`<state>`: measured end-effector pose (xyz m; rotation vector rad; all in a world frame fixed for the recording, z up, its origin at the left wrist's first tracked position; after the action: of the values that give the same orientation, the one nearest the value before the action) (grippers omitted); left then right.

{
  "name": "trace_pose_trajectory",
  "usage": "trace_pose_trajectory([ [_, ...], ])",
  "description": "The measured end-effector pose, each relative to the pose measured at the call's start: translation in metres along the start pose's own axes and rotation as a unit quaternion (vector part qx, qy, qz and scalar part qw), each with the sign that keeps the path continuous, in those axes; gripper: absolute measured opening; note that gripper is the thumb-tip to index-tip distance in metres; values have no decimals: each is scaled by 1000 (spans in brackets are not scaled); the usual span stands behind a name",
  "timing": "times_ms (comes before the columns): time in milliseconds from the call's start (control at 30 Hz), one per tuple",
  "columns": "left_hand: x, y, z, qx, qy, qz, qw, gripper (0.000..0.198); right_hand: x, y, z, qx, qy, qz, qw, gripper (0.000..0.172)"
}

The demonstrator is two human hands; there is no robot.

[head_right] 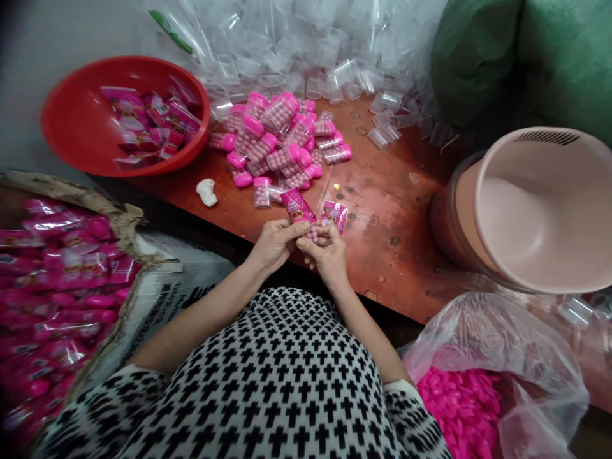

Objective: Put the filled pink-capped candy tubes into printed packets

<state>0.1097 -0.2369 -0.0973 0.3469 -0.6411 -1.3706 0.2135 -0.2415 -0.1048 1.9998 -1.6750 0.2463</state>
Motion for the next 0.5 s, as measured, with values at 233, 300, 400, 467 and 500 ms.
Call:
trace_pose_trajectory([
  [233, 3, -8, 7, 24, 7, 36, 999, 36, 4, 3, 2, -14, 4, -87, 996, 41],
  [300, 7, -3, 2, 20, -22, 3, 1000, 35, 3, 2, 3, -36, -3, -81, 996, 39],
  [400, 12, 1, 0, 28, -30, -29, 999, 34, -1, 7, 1, -54, -12, -63, 996, 42],
  [467, 15, 0, 5, 27, -18, -38, 999, 35, -4, 16, -2, -42, -9, -55, 998, 43],
  [500, 18, -2, 12, 24, -2, -33, 999, 34, -5, 20, -5, -33, -6, -54, 998, 44],
])
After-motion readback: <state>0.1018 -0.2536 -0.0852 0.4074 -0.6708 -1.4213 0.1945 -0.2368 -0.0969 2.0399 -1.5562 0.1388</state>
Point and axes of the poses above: each hand's wrist, its own x-axis away from the middle knuckle, its own y-axis out of the palm, z = x × y, the point moved 6 cm from there along -x, towards the middle knuckle, and after that the axes turned 13 degrees about y, right-handed, at the moved point
